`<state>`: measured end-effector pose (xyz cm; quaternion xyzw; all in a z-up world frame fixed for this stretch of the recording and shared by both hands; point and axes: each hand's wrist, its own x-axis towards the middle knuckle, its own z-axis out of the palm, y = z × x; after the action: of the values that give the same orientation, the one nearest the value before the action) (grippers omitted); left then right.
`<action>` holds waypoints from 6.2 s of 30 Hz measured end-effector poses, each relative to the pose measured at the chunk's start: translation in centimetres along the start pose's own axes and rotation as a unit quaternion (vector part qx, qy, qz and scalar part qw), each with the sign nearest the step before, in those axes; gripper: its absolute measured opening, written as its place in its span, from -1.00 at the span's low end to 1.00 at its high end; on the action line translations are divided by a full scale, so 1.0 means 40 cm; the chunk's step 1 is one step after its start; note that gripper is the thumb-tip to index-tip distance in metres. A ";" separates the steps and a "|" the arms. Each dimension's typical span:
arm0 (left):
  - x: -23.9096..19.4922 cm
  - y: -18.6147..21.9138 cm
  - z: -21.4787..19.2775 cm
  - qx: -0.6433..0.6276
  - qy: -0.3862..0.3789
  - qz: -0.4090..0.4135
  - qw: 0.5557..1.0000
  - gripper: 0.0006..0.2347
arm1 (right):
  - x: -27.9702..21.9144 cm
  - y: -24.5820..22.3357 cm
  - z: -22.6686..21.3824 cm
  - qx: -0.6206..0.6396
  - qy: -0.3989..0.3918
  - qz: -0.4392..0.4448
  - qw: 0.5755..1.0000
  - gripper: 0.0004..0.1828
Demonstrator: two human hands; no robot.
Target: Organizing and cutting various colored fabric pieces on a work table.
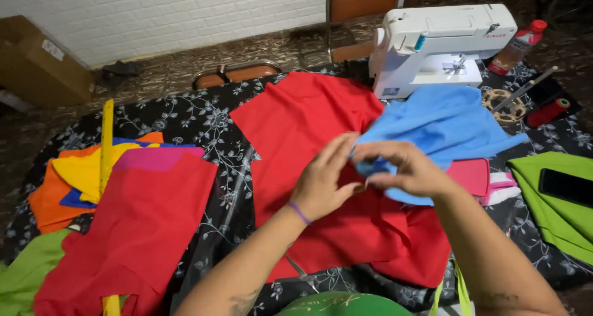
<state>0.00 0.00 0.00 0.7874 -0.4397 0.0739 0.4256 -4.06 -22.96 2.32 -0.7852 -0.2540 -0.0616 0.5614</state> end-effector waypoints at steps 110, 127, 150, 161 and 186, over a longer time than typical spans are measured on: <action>-0.894 -0.433 0.259 -0.147 0.064 -0.728 0.666 -0.81 | -0.497 0.484 0.132 -0.471 0.148 0.477 0.728 -0.73; -0.381 -0.414 -0.306 -0.470 0.341 -0.498 0.644 -0.76 | 0.049 0.269 -0.003 0.252 0.382 0.292 0.840 -0.59; -0.741 -0.377 0.249 -0.798 0.133 -0.457 0.370 -0.66 | 0.327 -0.341 0.114 0.249 0.324 0.150 0.900 -0.80; -0.619 -0.529 -0.378 -0.598 0.285 -0.488 0.568 -0.93 | 0.174 -0.233 -0.101 -0.189 0.354 0.295 0.867 -0.68; -0.989 -0.670 -0.269 -0.468 0.303 -0.650 0.517 -0.72 | -0.538 0.549 0.304 0.155 0.507 0.329 0.781 -0.91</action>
<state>-0.82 39.53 -28.90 0.4707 0.3787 -0.2061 0.7698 -14.67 -24.22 -28.97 -0.5788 0.3349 -0.2217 0.7097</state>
